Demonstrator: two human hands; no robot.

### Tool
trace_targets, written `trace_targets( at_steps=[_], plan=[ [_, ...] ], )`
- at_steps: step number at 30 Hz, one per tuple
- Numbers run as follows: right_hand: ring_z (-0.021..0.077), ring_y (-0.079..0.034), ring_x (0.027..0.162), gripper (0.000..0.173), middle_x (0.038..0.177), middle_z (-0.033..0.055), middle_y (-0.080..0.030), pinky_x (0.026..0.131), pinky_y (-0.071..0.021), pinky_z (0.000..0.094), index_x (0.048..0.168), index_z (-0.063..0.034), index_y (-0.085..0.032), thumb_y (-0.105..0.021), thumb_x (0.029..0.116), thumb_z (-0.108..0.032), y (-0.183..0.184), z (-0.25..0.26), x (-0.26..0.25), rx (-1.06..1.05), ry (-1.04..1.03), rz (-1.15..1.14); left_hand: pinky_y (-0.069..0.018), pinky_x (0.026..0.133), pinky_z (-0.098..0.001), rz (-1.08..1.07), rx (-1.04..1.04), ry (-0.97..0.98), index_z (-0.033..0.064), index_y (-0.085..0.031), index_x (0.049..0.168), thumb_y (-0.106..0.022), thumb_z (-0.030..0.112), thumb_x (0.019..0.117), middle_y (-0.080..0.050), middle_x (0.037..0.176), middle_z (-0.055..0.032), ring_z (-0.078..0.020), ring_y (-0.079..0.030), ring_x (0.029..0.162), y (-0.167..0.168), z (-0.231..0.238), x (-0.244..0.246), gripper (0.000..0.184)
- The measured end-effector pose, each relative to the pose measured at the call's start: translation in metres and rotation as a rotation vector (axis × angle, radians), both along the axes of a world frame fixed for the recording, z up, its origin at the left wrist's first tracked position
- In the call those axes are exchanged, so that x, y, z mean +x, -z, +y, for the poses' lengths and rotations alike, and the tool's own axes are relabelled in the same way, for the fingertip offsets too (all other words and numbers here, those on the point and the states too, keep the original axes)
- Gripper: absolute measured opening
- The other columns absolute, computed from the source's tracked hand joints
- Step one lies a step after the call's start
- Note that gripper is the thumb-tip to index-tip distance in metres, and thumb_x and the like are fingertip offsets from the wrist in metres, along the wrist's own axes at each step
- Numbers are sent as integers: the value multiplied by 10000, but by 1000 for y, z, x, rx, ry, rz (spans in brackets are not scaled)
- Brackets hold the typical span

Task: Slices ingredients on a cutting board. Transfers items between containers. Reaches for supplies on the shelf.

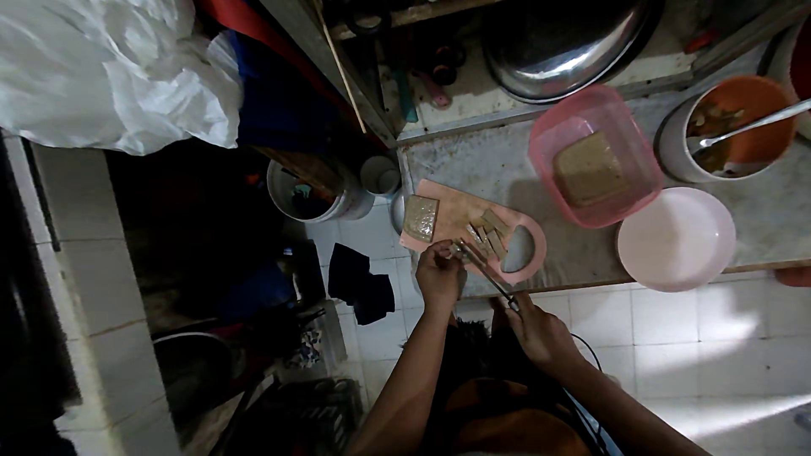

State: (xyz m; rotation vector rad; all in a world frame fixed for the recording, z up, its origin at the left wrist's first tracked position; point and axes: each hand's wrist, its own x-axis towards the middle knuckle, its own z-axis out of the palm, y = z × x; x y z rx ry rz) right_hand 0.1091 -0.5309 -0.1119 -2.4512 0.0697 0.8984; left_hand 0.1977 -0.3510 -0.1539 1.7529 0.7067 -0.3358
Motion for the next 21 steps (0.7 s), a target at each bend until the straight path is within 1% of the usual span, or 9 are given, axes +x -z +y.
trace_targets(
  at_steps=[2, 4, 6, 7, 9, 13, 16, 18, 21],
  plan=[
    [384, -733, 813, 458, 1155, 231, -685, 694, -596, 512, 1370, -12, -529, -395, 1103, -359, 0, 2, -2, -15, 5, 0, -609, 736, -348, 2, 5, -5, 34, -649, 1224, -741, 36, 912, -634, 1078, -124, -176, -665, 783, 1, 0, -1, 326],
    [409, -731, 890, 462, 1191, 245, -677, 755, -593, 536, 1404, -13, -507, -406, 1102, -349, -3, 5, 1, -30, 22, 72, -603, 739, -353, -5, 17, 8, 29, -657, 1215, -738, 38, 907, -641, 1067, -122, -177, -661, 792, 2, 0, 0, 319],
    [413, -728, 905, 459, 1121, 249, -687, 763, -590, 539, 1384, 1, -509, -417, 1100, -348, -1, 10, 6, -31, 24, 92, -597, 746, -352, -20, 30, 24, 25, -663, 1203, -733, 33, 907, -642, 1066, -121, -173, -656, 807, 4, 1, -1, 304],
    [416, -722, 939, 477, 1100, 245, -691, 791, -586, 543, 1403, 3, -499, -408, 1104, -357, 0, 13, 12, -26, 20, 117, -591, 745, -345, -33, 42, 34, 26, -668, 1195, -730, 31, 906, -645, 1068, -121, -168, -653, 810, 6, 2, -3, 296],
    [408, -705, 1017, 497, 1116, 227, -686, 852, -575, 540, 1450, -19, -448, -369, 1112, -373, 2, 19, 25, -19, -5, 182, -590, 763, -353, -32, 51, 52, 27, -666, 1202, -727, 37, 911, -649, 1099, -129, -176, -658, 832, 8, 4, -5, 298],
    [413, -707, 1015, 534, 1137, 225, -689, 840, -580, 536, 1508, -37, -409, -362, 1112, -391, 2, 16, 18, -59, -5, 189, -595, 755, -360, -14, 25, 32, 27, -665, 1187, -726, 12, 898, -658, 1071, -126, -177, -663, 813, 7, 2, -4, 296],
    [425, -722, 961, 522, 1110, 243, -700, 796, -590, 538, 1481, -16, -459, -393, 1104, -372, 7, 15, 11, -74, 2, 120, -583, 771, -349, -21, 49, 65, 27, -681, 1153, -728, 3, 888, -666, 1083, -115, -167, -659, 840, 8, 1, -7, 270],
    [416, -709, 1011, 519, 1137, 237, -689, 850, -578, 536, 1479, -16, -441, -361, 1111, -374, 8, 25, 23, -79, -18, 165, -576, 786, -354, -25, 57, 78, 34, -687, 1148, -716, -12, 885, -671, 1087, -108, -167, -659, 867, 9, 2, -9, 269],
    [399, -708, 1025, 492, 1116, 219, -695, 883, -563, 539, 1443, -16, -459, -352, 1112, -365, 12, 32, 33, -80, -43, 140, -572, 783, -334, -30, 37, 52, 33, -668, 1170, -715, -15, 895, -665, 1078, -101, -153, -654, 861, 8, 0, -10, 283]
  ],
)
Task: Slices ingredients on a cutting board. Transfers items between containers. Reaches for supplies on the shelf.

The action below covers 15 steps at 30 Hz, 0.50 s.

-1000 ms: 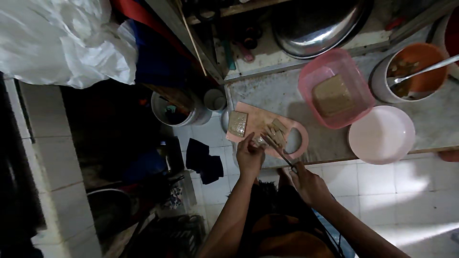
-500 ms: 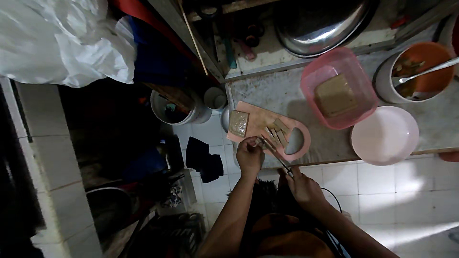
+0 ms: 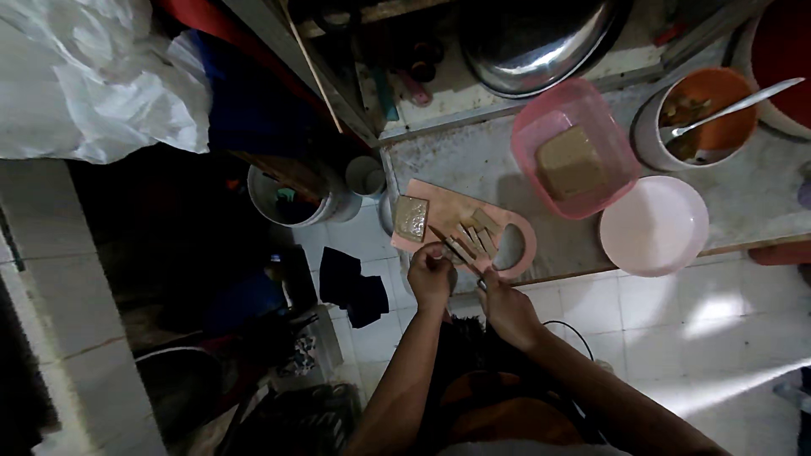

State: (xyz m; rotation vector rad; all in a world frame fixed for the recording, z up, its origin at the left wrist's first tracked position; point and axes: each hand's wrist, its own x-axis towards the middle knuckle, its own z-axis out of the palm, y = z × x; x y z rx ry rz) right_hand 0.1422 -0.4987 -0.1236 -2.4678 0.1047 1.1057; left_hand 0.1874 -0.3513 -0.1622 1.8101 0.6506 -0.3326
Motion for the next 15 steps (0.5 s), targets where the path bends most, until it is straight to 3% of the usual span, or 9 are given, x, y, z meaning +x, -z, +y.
trace_targets(
  at_steps=[4, 7, 10, 13, 15],
  plan=[
    [427, -705, 1019, 537, 1233, 261, -654, 851, -573, 552, 1500, -23, -432, -366, 1112, -389, -2, -22, -24, -41, 17, 40, -572, 777, -343, -1, -6, -11, 32, -676, 1169, -708, -11, 899, -664, 1086, -109, -163, -652, 851, 0, -1, 1, 275],
    [425, -709, 992, 502, 1131, 247, -675, 838, -572, 551, 1455, -13, -439, -359, 1114, -373, -6, -38, -32, -15, 4, 70, -588, 767, -351, -16, -33, -21, 31, -678, 1164, -704, -10, 910, -664, 1083, -117, -168, -665, 840, 1, -1, 0, 258],
    [382, -675, 969, 474, 1080, 233, -658, 876, -538, 537, 1497, -42, -410, -349, 1126, -330, -12, -48, -5, 221, 89, 200, -587, 796, -358, -9, -27, -15, 21, -667, 1183, -708, 31, 931, -660, 1109, -131, -181, -668, 876, -2, -1, 2, 255],
    [213, -570, 660, 390, 865, 108, -557, 620, -515, 388, 1378, -61, -488, -362, 1128, -332, -17, -57, 6, 422, 211, 263, -606, 831, -396, 11, -46, -5, 1, -636, 1248, -651, 45, 971, -646, 1160, -170, -218, -689, 912, -4, -2, 2, 280],
    [148, -514, 562, 359, 767, 50, -515, 528, -479, 323, 1316, -56, -524, -386, 1119, -323, -27, -69, 6, 513, 293, 259, -608, 853, -399, 15, -88, -24, 7, -609, 1306, -603, 62, 1011, -632, 1192, -184, -229, -695, 939, -7, -4, 2, 300]
  ],
)
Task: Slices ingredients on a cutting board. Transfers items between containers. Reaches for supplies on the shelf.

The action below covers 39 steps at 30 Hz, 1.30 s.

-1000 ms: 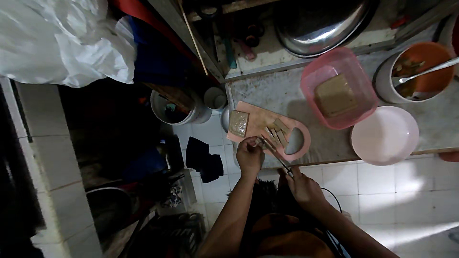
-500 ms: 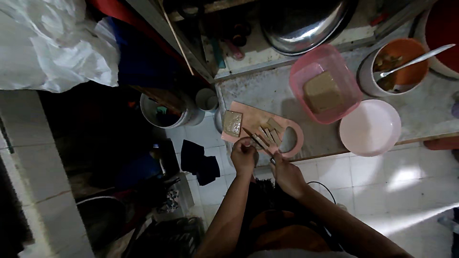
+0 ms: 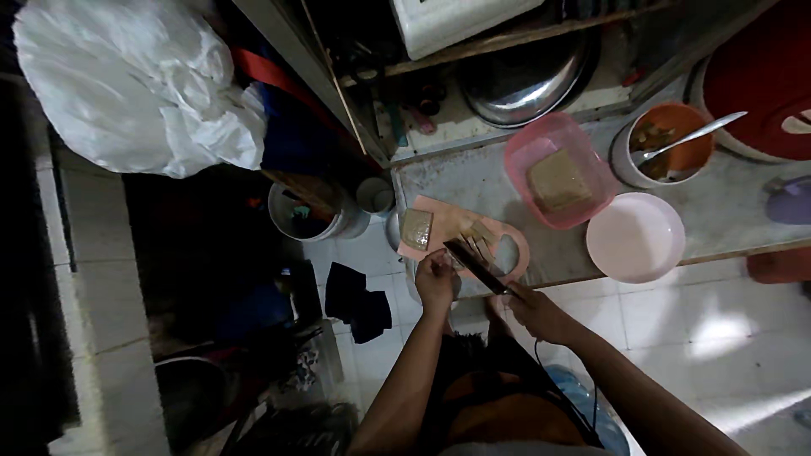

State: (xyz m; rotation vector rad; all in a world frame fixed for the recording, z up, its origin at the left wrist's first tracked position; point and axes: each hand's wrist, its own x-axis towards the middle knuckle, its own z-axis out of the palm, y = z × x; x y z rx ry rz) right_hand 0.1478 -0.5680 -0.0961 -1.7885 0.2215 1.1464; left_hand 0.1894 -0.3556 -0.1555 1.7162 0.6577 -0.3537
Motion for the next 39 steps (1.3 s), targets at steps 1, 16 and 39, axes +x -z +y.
trace_targets(
  at_steps=[1, 16, 39],
  plan=[
    [127, -508, 540, 361, 747, 32, -510, 505, -472, 301, 1305, -58, -529, -407, 1110, -337, -5, -6, -1, 16, 43, -19, -605, 854, -397, -3, -23, -9, 21, -589, 1349, -590, 75, 1023, -628, 1202, -183, -227, -692, 945, -2, -1, -1, 330],
    [400, -474, 1363, 517, 1482, 215, -507, 1104, -435, 562, 1414, 0, -539, -700, 926, -57, 43, 18, 71, -121, 85, -505, -475, 1037, -550, 94, 229, 263, 130, -353, 1570, -899, 236, 754, -344, 1519, -297, -439, -464, 1314, -25, -34, 19, 988],
    [272, -662, 1021, 500, 1173, 216, -649, 900, -553, 442, 1426, 2, -487, -653, 962, -76, -13, 18, 64, -49, 431, -289, -571, 871, -406, 216, -245, 306, 140, -285, 1571, -691, -79, 851, -435, 1460, -230, -287, -612, 1133, -87, -52, 36, 855]
  ],
)
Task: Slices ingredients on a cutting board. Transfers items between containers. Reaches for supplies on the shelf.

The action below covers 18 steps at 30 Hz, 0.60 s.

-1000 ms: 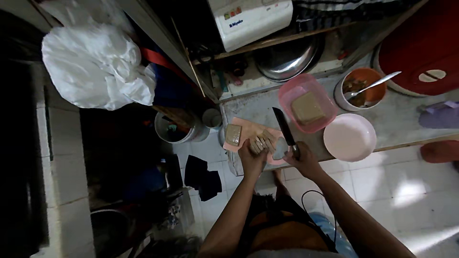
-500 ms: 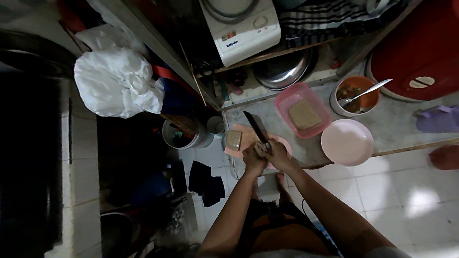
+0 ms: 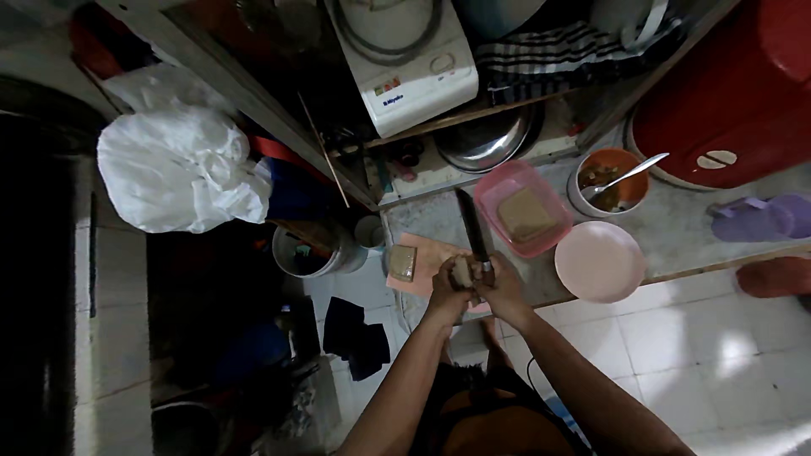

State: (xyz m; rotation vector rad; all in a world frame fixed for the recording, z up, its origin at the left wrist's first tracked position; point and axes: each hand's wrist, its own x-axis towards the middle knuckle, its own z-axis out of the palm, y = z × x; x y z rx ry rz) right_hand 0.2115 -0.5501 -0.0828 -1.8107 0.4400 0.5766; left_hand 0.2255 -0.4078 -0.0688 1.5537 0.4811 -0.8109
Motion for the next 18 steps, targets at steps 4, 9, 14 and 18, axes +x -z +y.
trace_targets(
  at_steps=[4, 9, 14, 18],
  plan=[
    [213, -640, 803, 472, 1032, 171, -642, 714, -568, 396, 1393, 7, -492, -666, 958, -50, -18, -35, 19, 2, 152, -101, -544, 954, -451, -104, -27, 116, 144, -294, 1579, -732, -86, 830, -447, 1472, -223, -313, -584, 1203, -16, -35, 39, 898],
    [232, -630, 746, 439, 1084, 164, -658, 631, -555, 422, 1379, -54, -503, -659, 968, -58, 3, -77, 68, -16, 291, -158, -550, 930, -475, -126, -88, 201, 98, -268, 1589, -698, -106, 838, -461, 1469, -245, -344, -593, 1183, 2, -80, 110, 890],
    [275, -645, 854, 490, 1212, 187, -647, 718, -552, 463, 1430, -43, -443, -622, 975, -17, 5, -91, 88, -9, 375, -199, -469, 1049, -479, -138, -109, 47, 149, -185, 1632, -600, 36, 978, -383, 1566, -211, -324, -493, 1341, -8, -78, 130, 782],
    [233, -678, 828, 459, 1147, 153, -672, 712, -591, 431, 1393, -31, -482, -673, 981, -100, 2, -108, 67, -42, 399, -275, -470, 1089, -470, -434, 114, 48, 110, -392, 1563, -619, 119, 996, -430, 1568, -160, -292, -501, 1376, 0, -18, 104, 610]
  ],
)
